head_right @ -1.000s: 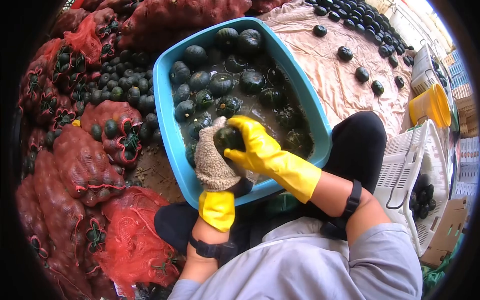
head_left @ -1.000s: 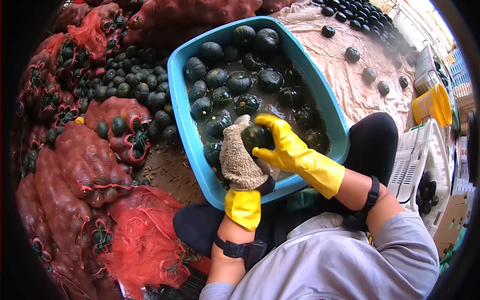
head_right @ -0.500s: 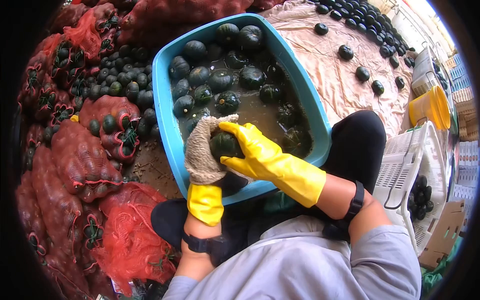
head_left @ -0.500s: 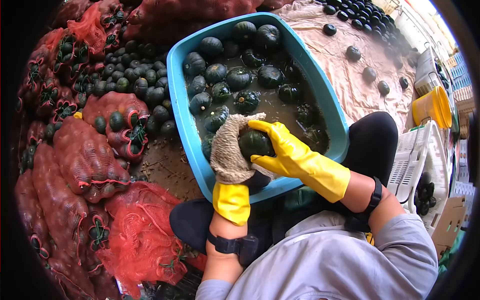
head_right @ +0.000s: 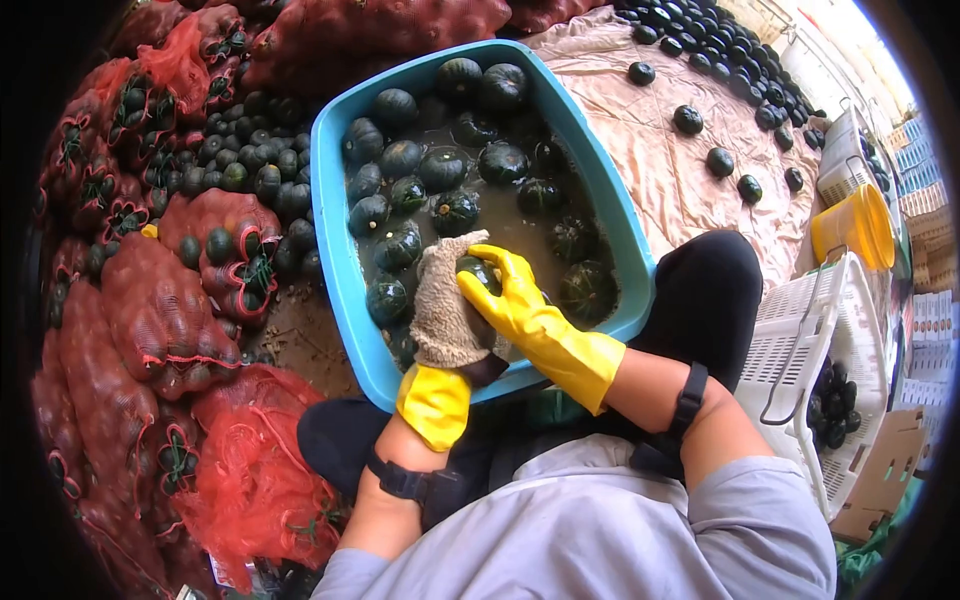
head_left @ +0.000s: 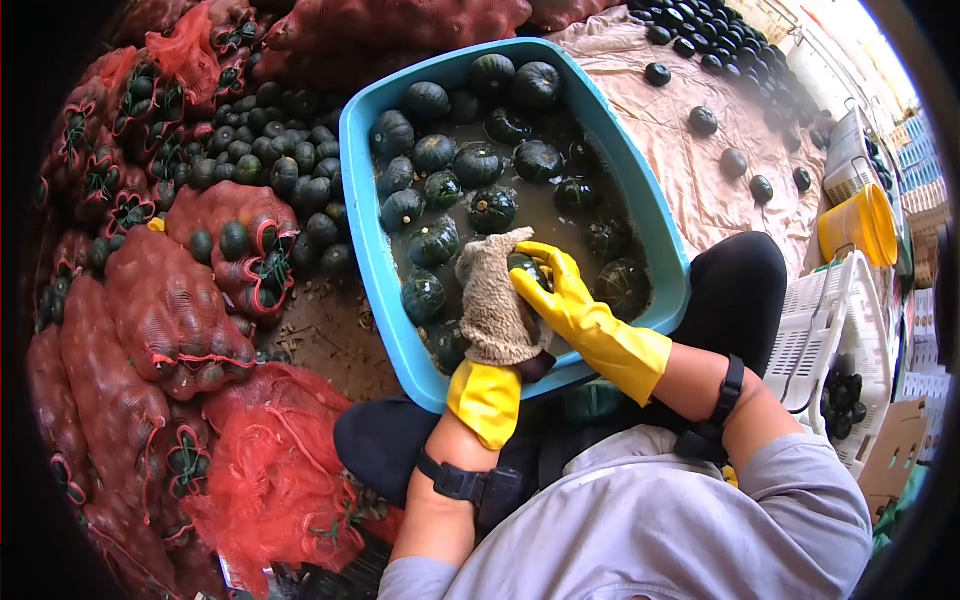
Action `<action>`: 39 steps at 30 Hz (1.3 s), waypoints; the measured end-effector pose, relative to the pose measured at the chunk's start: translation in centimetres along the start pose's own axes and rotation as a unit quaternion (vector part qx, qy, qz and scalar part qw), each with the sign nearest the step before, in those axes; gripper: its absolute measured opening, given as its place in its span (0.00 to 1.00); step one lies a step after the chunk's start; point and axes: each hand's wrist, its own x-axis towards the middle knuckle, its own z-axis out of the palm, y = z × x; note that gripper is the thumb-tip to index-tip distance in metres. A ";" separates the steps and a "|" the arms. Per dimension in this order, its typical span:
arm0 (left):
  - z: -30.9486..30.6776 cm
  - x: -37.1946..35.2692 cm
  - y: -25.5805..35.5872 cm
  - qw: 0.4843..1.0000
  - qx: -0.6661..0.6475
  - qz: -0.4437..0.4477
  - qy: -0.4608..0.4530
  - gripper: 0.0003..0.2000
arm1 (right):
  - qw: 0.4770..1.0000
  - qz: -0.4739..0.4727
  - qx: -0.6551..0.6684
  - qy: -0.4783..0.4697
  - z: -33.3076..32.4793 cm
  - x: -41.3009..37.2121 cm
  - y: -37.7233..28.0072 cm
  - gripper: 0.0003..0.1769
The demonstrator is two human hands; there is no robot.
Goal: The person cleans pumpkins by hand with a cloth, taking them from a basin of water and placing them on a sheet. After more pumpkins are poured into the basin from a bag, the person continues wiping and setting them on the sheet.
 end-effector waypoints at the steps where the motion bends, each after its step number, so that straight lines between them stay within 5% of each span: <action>1: -0.2 -0.1 -0.9 1.000 0.008 0.004 -0.014 0.29 | 0.995 0.014 0.096 -0.035 -0.2 0.0 -0.5 0.27; 3: -0.8 -0.2 -2.8 0.999 0.022 0.014 -0.043 0.23 | 0.866 0.281 0.412 -0.033 -1.4 -0.5 -4.0 0.24; 4: -1.1 -0.2 -2.5 0.999 0.013 -0.012 -0.039 0.22 | 0.844 0.349 0.406 -0.036 -2.4 -0.2 -4.6 0.32; 6: -1.8 -0.1 -1.9 0.998 -0.005 -0.063 -0.030 0.19 | 0.736 0.350 0.554 -0.170 -4.0 1.0 -4.2 0.36; 7: -1.8 0.2 -1.9 0.995 0.001 -0.096 -0.035 0.18 | 0.698 0.388 0.583 -0.148 -4.3 1.4 -4.8 0.38; 9: -1.6 0.5 -0.9 0.984 -0.035 -0.174 0.018 0.14 | 0.718 0.352 0.590 -0.107 -6.4 2.5 -6.0 0.37; 10: -2.7 1.6 0.6 0.957 -0.047 -0.287 -0.001 0.18 | 0.728 0.333 0.595 -0.079 -7.9 3.1 -6.8 0.37; 11: -0.9 1.3 -1.8 0.875 -0.272 -0.395 0.065 0.12 | 0.719 0.288 0.633 0.020 -9.4 5.6 -7.9 0.38; 13: 0.2 0.9 -4.2 0.721 -0.495 -0.471 0.112 0.18 | 0.697 0.165 0.676 0.175 -13.1 9.7 -10.2 0.38; 16: -0.4 0.7 -4.6 0.845 -0.387 -0.361 0.069 0.26 | 0.714 0.046 0.663 0.217 -16.8 11.2 -12.7 0.38; 19: 0.0 1.1 -5.5 0.936 -0.231 -0.261 0.044 0.24 | 0.755 0.028 0.622 0.208 -15.7 11.4 -12.6 0.38; 24: -0.5 2.0 -7.0 0.972 -0.112 -0.205 0.030 0.19 | 0.845 0.059 0.524 0.090 -10.1 11.2 -14.1 0.40; 31: 0.9 2.9 -6.6 0.968 -0.132 -0.214 0.026 0.14 | 0.980 -0.015 0.198 -0.028 -11.1 10.6 -18.2 0.45; 35: 1.6 2.7 -6.1 0.949 -0.204 -0.242 0.018 0.12 | 0.996 -0.082 0.014 -0.015 -17.2 11.4 -20.5 0.49; 37: 2.0 2.1 -6.0 0.893 -0.336 -0.299 0.024 0.11 | 0.991 -0.052 -0.119 -0.039 -19.0 11.3 -18.5 0.51; 39: 1.6 1.5 -6.0 0.766 -0.515 -0.381 0.046 0.11 | 0.954 0.011 -0.278 -0.116 -19.3 10.7 -14.6 0.54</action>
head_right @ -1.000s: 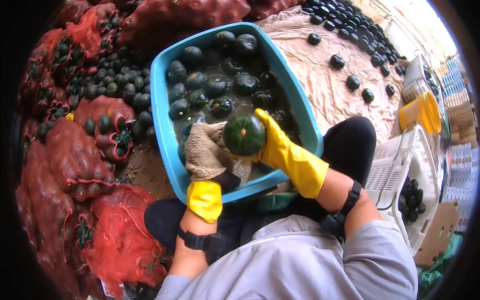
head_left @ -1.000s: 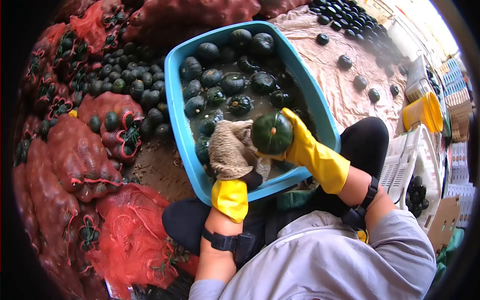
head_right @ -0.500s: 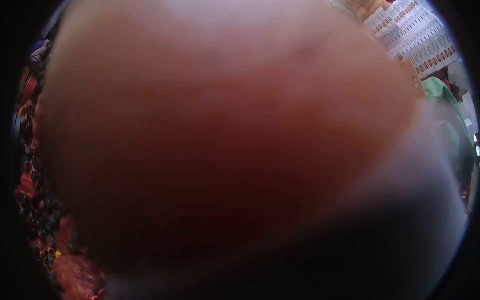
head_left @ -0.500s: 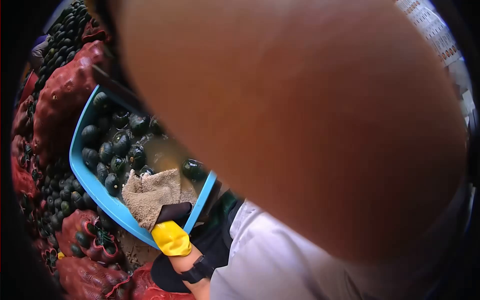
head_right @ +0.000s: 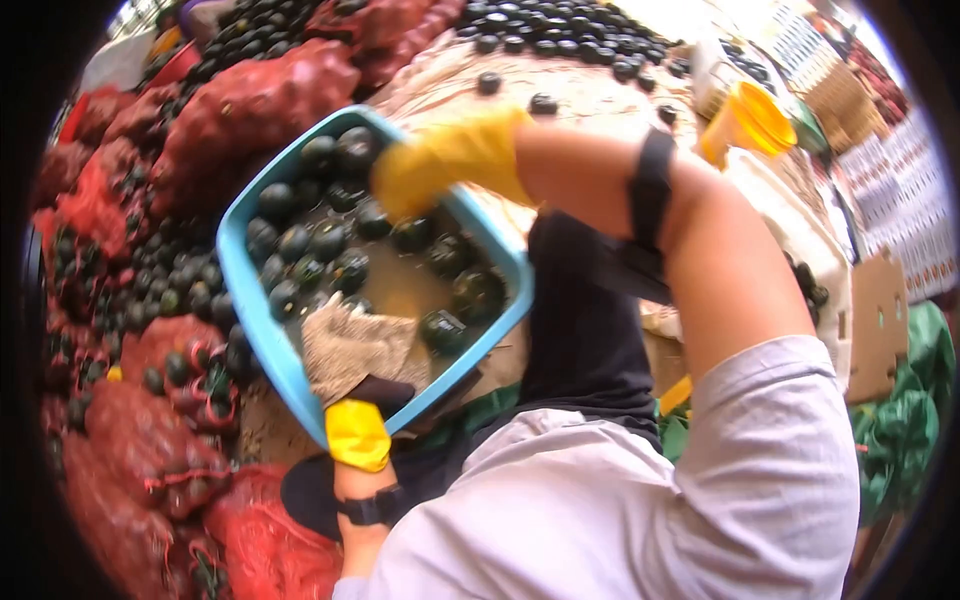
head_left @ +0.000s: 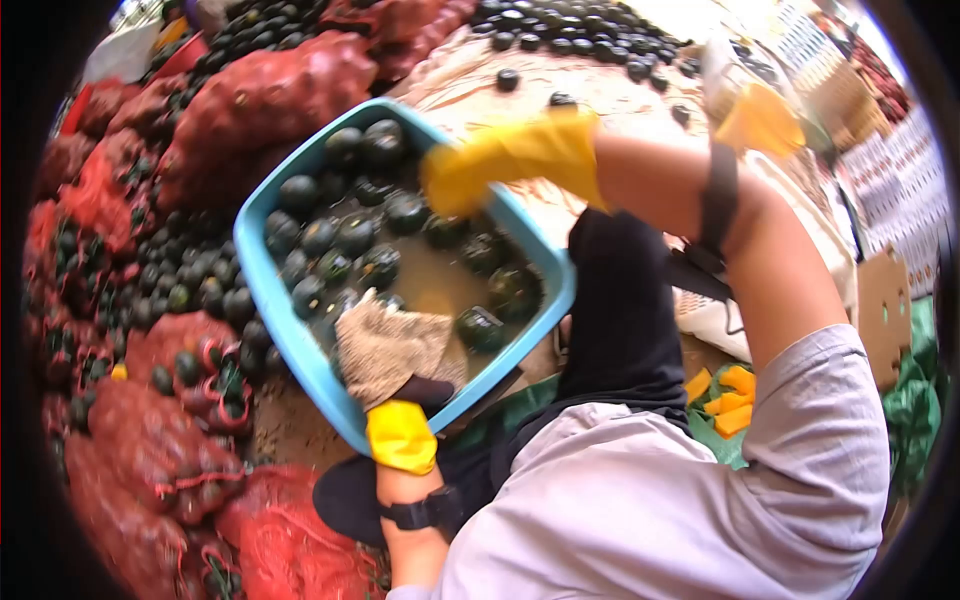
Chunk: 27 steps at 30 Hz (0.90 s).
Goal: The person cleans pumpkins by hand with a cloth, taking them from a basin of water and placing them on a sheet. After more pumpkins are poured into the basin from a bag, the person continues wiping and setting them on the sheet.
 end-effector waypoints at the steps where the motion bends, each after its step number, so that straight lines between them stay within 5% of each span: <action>1: -0.1 -0.4 -0.4 0.994 -0.096 -0.053 -0.003 0.11 | 0.994 0.033 -0.080 -0.068 1.9 -0.7 1.9 0.55; 5: -2.0 -0.3 -2.5 0.960 -0.241 -0.140 -0.028 0.11 | 0.915 0.122 -0.266 -0.277 11.8 -5.3 6.6 0.59; 8: -7.1 4.3 -8.3 0.981 -0.146 -0.045 -0.116 0.16 | 0.893 0.191 -0.348 -0.210 17.2 -6.1 5.6 0.62; 11: -4.0 1.5 -5.3 0.982 -0.060 -0.121 -0.129 0.16 | 0.931 0.140 -0.216 -0.259 16.5 -4.5 8.3 0.62; 12: -3.6 1.2 -4.8 0.979 0.103 -0.090 -0.154 0.16 | 0.945 0.185 -0.091 -0.255 15.8 -4.1 8.6 0.59; 13: -3.7 1.4 -4.7 0.893 0.417 0.026 -0.168 0.15 | 0.964 0.168 0.079 -0.193 17.9 -3.3 12.0 0.57; 14: -3.8 1.6 -4.9 0.703 0.681 0.134 -0.151 0.15 | 0.938 0.200 0.241 -0.152 17.6 -3.2 9.6 0.54; 15: -3.3 1.2 -5.0 0.752 0.621 0.179 -0.130 0.14 | 0.882 0.229 0.396 -0.113 16.8 -3.8 5.7 0.52; 17: -1.9 -1.0 -5.1 0.826 0.490 0.264 -0.085 0.16 | 0.894 0.055 0.423 -0.137 16.0 -5.1 -0.1 0.48; 18: -1.0 -1.9 -4.9 0.851 0.420 0.309 -0.064 0.20 | 0.955 -0.102 0.271 -0.067 18.3 -5.2 -0.7 0.44; 19: -0.2 -2.2 -4.5 0.834 0.427 0.344 -0.059 0.23 | 0.961 -0.254 0.106 0.014 20.6 -5.2 -1.3 0.41; 20: 0.6 -2.5 -4.2 0.816 0.434 0.378 -0.052 0.25 | 0.968 -0.191 0.160 0.040 21.3 -5.0 -2.7 0.37; 24: 2.9 -4.0 -4.0 0.544 0.733 0.406 -0.050 0.33 | 0.918 0.068 0.352 0.170 22.0 0.5 -2.6 0.28; 26: 3.4 -3.5 -1.9 0.500 0.772 0.390 -0.050 0.36 | 0.922 -0.024 0.341 0.183 23.5 -1.8 -3.1 0.28; 27: 3.8 -3.7 -0.2 0.545 0.748 0.375 -0.054 0.37 | 0.917 -0.072 0.357 0.161 23.9 -3.9 -3.5 0.29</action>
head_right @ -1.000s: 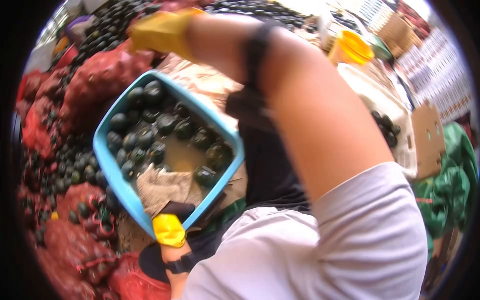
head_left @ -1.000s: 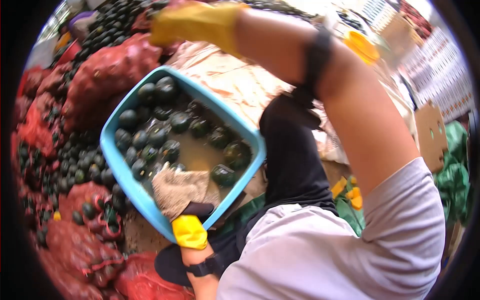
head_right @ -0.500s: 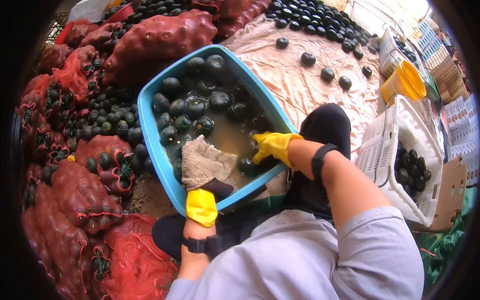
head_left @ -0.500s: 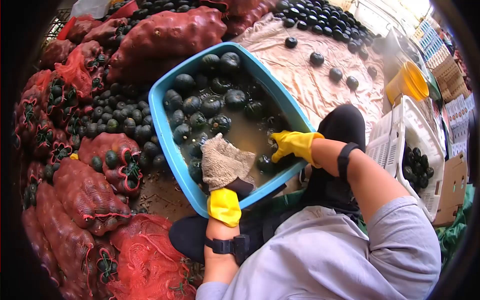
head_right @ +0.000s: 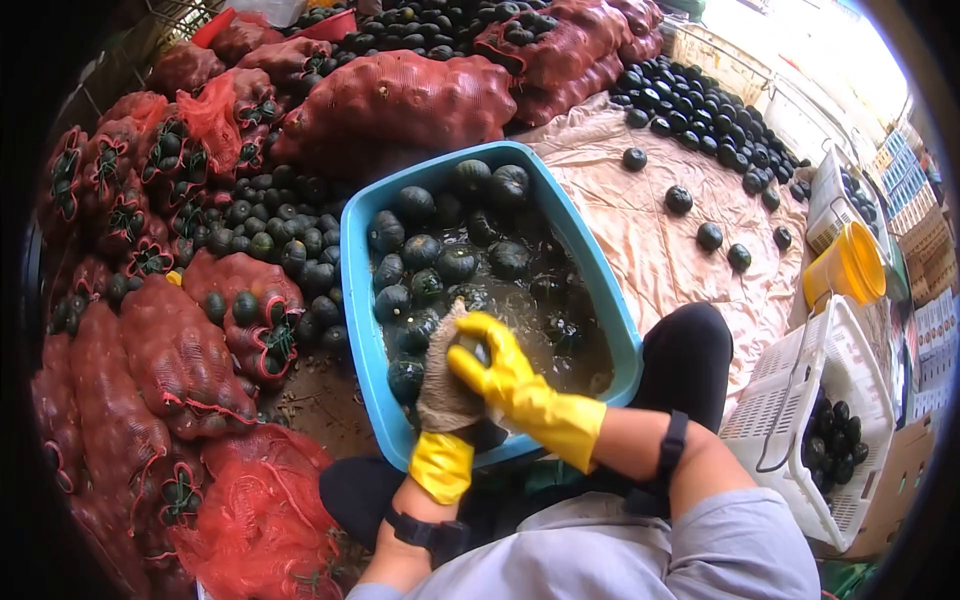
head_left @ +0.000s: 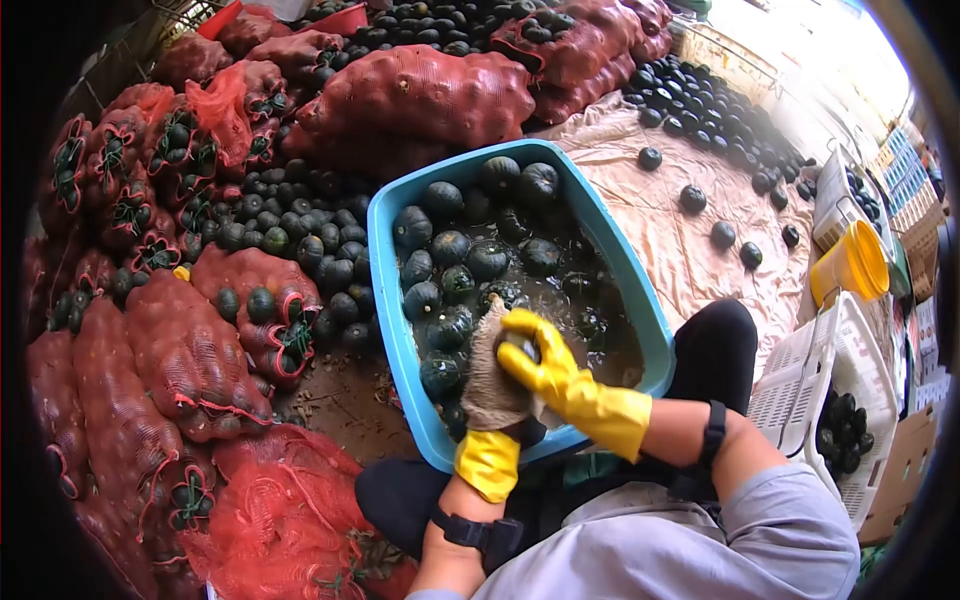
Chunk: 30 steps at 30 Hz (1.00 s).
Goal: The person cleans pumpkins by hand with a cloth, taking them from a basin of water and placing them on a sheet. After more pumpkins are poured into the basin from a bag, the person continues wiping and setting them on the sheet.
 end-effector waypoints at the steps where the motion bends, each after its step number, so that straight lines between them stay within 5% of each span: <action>1: -1.8 0.1 0.1 0.998 -0.052 -0.023 -0.006 0.39 | 0.994 -0.066 -0.061 -0.055 -0.5 -1.3 0.0 0.33; 2: -3.5 0.0 0.1 0.993 -0.104 -0.044 -0.013 0.40 | 0.983 -0.121 -0.105 -0.090 -1.6 -1.6 -1.5 0.38; 4: -4.5 -0.1 0.2 0.980 -0.185 -0.076 -0.022 0.44 | 0.997 0.021 -0.024 -0.074 -3.2 1.0 -1.2 0.38; 5: -4.3 -0.2 0.3 0.973 -0.214 -0.087 -0.024 0.45 | 0.977 -0.095 -0.180 0.065 -2.6 2.7 0.6 0.35; 6: -2.8 -0.7 0.5 0.970 -0.224 -0.090 -0.027 0.48 | 0.978 0.020 -0.184 0.100 -3.0 3.3 2.0 0.35; 8: 0.2 -1.2 -0.3 0.963 -0.260 -0.062 -0.036 0.46 | 0.999 0.028 -0.016 -0.024 -3.5 1.0 0.2 0.36; 10: 1.0 -1.3 -1.7 0.953 -0.301 -0.007 -0.031 0.36 | 0.978 0.029 -0.014 -0.207 -4.7 -0.4 -4.3 0.32; 12: -1.4 -1.2 -1.4 0.952 -0.304 -0.004 0.023 0.30 | 0.981 0.111 0.058 -0.148 -5.1 1.0 -4.9 0.25; 13: -3.5 -1.0 -0.5 0.954 -0.291 -0.027 0.066 0.29 | 0.991 0.013 -0.085 -0.103 -5.2 2.0 -0.6 0.21; 15: -3.7 -0.1 -0.9 0.962 -0.258 0.003 0.088 0.29 | 0.977 -0.094 -0.178 -0.066 -2.8 1.0 -4.4 0.22; 16: -3.2 0.2 -1.8 0.967 -0.240 0.053 0.066 0.30 | 0.962 -0.154 -0.219 -0.053 -2.0 0.0 -5.0 0.23; 18: -2.8 0.3 -4.2 0.934 -0.357 -0.002 -0.006 0.25 | 0.949 -0.177 -0.229 -0.125 -3.7 -0.1 -3.9 0.28; 19: -2.4 0.0 -4.4 0.935 -0.351 0.040 0.018 0.26 | 0.991 0.060 -0.003 -0.121 -3.7 0.3 -4.9 0.28; 20: -1.9 -0.3 -4.0 0.940 -0.340 0.014 0.022 0.26 | 0.924 0.299 0.217 -0.101 -3.6 0.5 -5.5 0.28; 21: -1.7 -0.4 -3.4 0.943 -0.330 -0.012 0.026 0.27 | 0.912 0.268 0.307 -0.053 -3.4 0.8 -3.3 0.30; 22: -2.7 -0.7 -1.9 0.945 -0.314 -0.083 0.045 0.30 | 0.944 0.196 0.264 -0.032 -3.0 0.6 -1.5 0.33; 24: -0.8 -1.3 0.0 0.835 -0.488 -0.223 0.121 0.36 | 0.981 0.128 0.140 0.028 -2.4 0.6 -0.2 0.38; 26: -3.0 -0.8 -1.0 0.887 -0.418 -0.163 0.113 0.38 | 0.986 0.018 -0.104 -0.129 -4.4 1.4 -0.6 0.44; 28: -4.8 -0.5 -2.2 0.914 -0.377 -0.115 0.091 0.37 | 0.968 0.031 -0.128 -0.211 -4.9 1.8 -3.1 0.46; 30: -6.2 -0.4 -3.7 0.924 -0.370 -0.077 0.051 0.34 | 0.949 0.223 0.032 -0.219 -4.6 2.2 -3.9 0.46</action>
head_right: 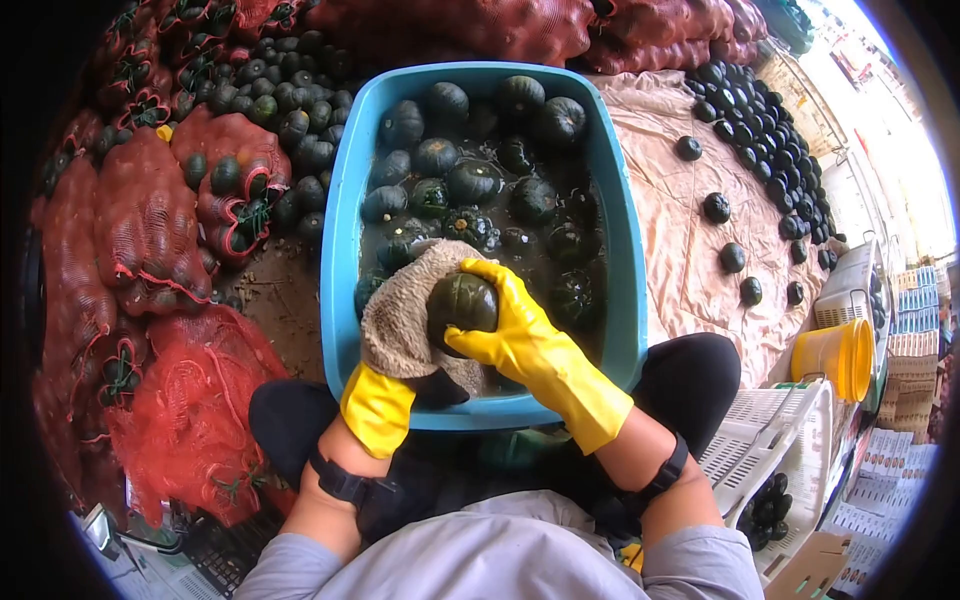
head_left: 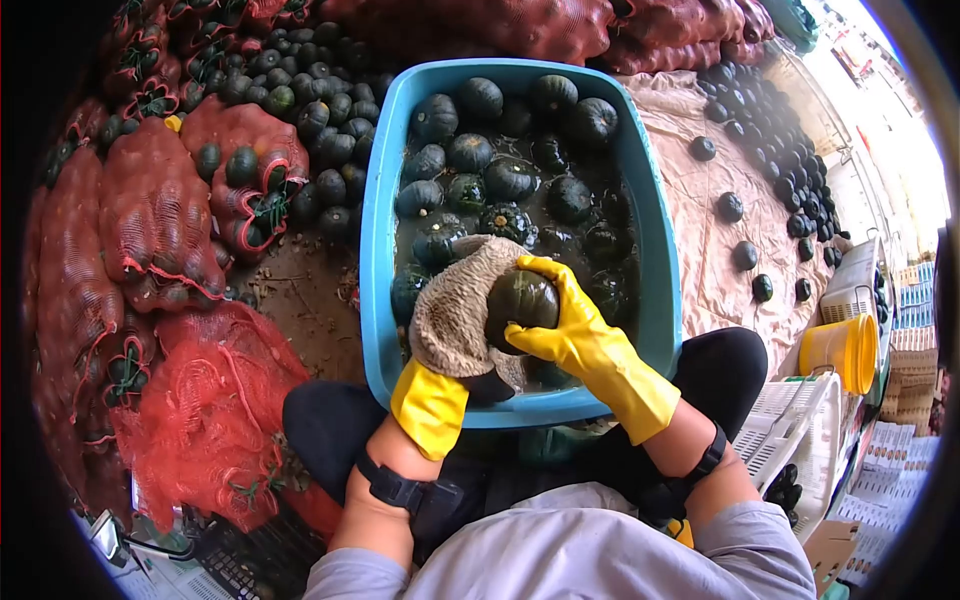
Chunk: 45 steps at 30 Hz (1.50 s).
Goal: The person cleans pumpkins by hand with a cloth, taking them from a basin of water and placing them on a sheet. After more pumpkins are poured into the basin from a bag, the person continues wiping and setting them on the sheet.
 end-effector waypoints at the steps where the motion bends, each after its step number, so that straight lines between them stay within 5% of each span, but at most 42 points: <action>1: 1.0 -0.8 -1.4 0.999 -0.009 0.000 0.038 0.33 | 0.999 0.019 0.047 -0.004 0.2 0.0 -0.1 0.46; 3: 2.7 -1.7 -3.5 0.996 0.054 -0.008 0.063 0.33 | 0.978 0.075 0.194 0.009 0.6 0.2 0.5 0.44; 4: 4.5 -2.2 -4.6 0.994 -0.039 -0.031 0.096 0.34 | 0.950 0.113 0.291 0.026 0.8 0.5 2.4 0.43; 6: 8.1 -3.3 -6.9 0.956 -0.230 -0.057 0.173 0.35 | 0.961 0.071 0.258 0.073 1.2 0.9 4.8 0.41; 8: 6.6 -2.9 -5.1 0.981 -0.134 -0.042 0.132 0.36 | 0.960 0.042 0.258 0.096 1.5 0.6 3.0 0.42; 9: 5.4 -2.6 -4.0 0.990 -0.085 -0.035 0.111 0.36 | 0.994 0.042 -0.022 0.100 0.1 0.7 1.6 0.42; 10: 4.1 -2.1 -2.8 0.995 -0.036 -0.027 0.089 0.36 | 0.962 -0.012 -0.249 0.111 -0.6 0.3 -0.9 0.40; 12: 1.7 -1.0 -0.7 0.997 0.060 -0.012 0.048 0.37 | 0.979 -0.088 -0.186 0.010 -0.8 -0.2 -1.4 0.38; 13: 0.2 -0.4 -0.1 0.996 0.036 0.050 0.072 0.35 | 0.992 -0.044 -0.119 -0.013 -1.0 -0.3 -1.5 0.38; 15: 1.8 -1.0 -3.0 0.997 0.025 0.029 0.067 0.33 | 0.997 0.044 0.023 -0.055 -1.1 -0.4 -1.6 0.39; 16: 3.9 -1.8 -5.3 0.992 0.083 0.038 0.085 0.32 | 0.963 0.052 0.259 -0.042 0.0 0.2 1.8 0.39; 17: 4.6 -1.7 -5.5 0.983 0.142 0.048 0.106 0.32 | 0.971 0.014 0.234 0.051 2.3 0.8 4.3 0.39; 20: 5.4 -2.0 -2.5 0.981 -0.012 -0.076 0.179 0.29 | 0.982 -0.020 0.137 0.130 1.8 2.2 5.5 0.42; 22: 3.7 -1.9 -0.9 0.983 -0.011 -0.089 0.158 0.29 | 0.983 -0.122 -0.101 0.090 -0.1 2.6 5.7 0.46; 25: 0.8 -1.9 -2.1 0.988 0.110 0.000 0.106 0.29 | 0.958 -0.180 -0.220 0.041 0.4 0.7 2.2 0.51; 26: 1.1 -2.0 -2.6 0.993 0.062 -0.028 0.096 0.30 | 0.950 -0.210 -0.227 0.049 0.2 1.0 3.0 0.51; 29: 2.4 -1.5 -4.0 0.992 -0.061 -0.069 0.083 0.30 | 0.997 -0.073 0.031 -0.024 -0.3 2.2 4.2 0.45; 31: 3.9 -1.9 -4.5 0.968 -0.176 -0.116 0.133 0.29 | 0.994 -0.064 0.083 0.030 -0.3 3.7 8.1 0.40; 34: 7.0 -1.3 -3.3 0.901 -0.346 -0.177 0.195 0.29 | 0.984 0.037 -0.016 0.176 1.4 3.4 3.9 0.30; 35: 7.7 -1.0 -2.8 0.870 -0.401 -0.195 0.212 0.28 | 0.963 -0.080 -0.087 0.241 0.8 4.8 6.7 0.31; 36: 7.5 -1.0 -2.4 0.910 -0.314 -0.190 0.195 0.29 | 0.920 -0.195 -0.157 0.301 0.1 6.0 9.5 0.32; 37: 7.4 -0.9 -1.9 0.940 -0.223 -0.185 0.181 0.29 | 0.890 -0.218 -0.268 0.298 0.3 4.4 6.6 0.31; 38: 7.1 -0.9 -2.2 0.967 -0.137 -0.147 0.158 0.29 | 0.910 -0.231 -0.199 0.280 0.7 4.3 7.1 0.34; 40: 6.3 -1.0 -2.4 0.988 0.043 -0.064 0.134 0.30 | 0.858 -0.276 -0.334 0.278 1.5 3.1 7.9 0.38; 42: 5.5 -0.8 -2.0 0.992 0.090 -0.072 0.055 0.32 | 0.972 -0.130 -0.051 0.189 0.9 3.1 9.9 0.42; 43: 4.7 -1.3 -2.9 0.997 0.066 -0.011 0.040 0.34 | 0.979 -0.147 -0.046 0.135 1.0 1.4 9.1 0.40; 45: 3.8 -1.8 -3.7 0.996 0.070 0.023 0.041 0.35 | 0.966 0.023 0.248 0.064 1.2 0.0 6.4 0.37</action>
